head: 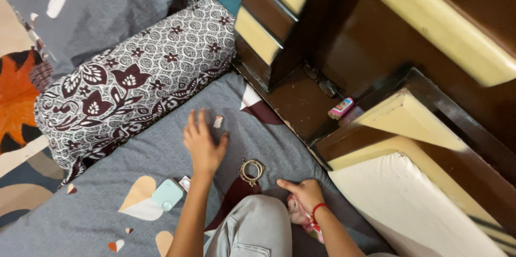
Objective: The person wipes the sides and top of a dark wooden headboard and a wall with a pink cloth, then organizes personal items including bangles, a small box, and cosmetics on a bed.
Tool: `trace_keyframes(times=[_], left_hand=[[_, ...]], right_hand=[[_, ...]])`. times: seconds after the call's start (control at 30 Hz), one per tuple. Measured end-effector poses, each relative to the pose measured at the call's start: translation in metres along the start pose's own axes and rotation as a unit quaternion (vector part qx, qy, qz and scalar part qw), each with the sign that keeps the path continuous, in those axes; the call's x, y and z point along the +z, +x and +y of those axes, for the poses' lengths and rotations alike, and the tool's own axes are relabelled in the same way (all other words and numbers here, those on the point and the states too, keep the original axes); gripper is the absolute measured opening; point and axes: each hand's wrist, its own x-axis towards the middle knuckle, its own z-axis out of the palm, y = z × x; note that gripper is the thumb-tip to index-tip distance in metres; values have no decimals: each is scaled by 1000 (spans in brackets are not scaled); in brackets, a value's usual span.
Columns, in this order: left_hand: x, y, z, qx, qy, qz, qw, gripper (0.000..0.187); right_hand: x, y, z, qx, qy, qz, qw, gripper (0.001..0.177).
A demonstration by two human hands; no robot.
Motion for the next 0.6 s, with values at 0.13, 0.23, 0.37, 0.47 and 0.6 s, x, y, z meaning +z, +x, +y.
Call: trace_keyframes(times=[0.13, 0.23, 0.37, 0.47, 0.6], left_hand=[[-8, 1, -14, -46, -70, 5, 996, 94], [-10, 0, -24, -38, -103, 16, 994, 81], [-11, 12, -21, -99, -120, -5, 988, 80], [-7, 23, -8, -33, -31, -10, 999, 80], [9, 28, 5, -16, 32, -55, 998, 51]], right_hand=[[-1, -5, -2, 25, -3, -5, 1000, 56], [0, -7, -6, 36, 10, -9, 999, 54], [1, -4, -4, 21, 24, -9, 999, 54], [2, -4, -5, 20, 24, 3, 1000, 52], [1, -4, -4, 33, 13, 4, 999, 54]])
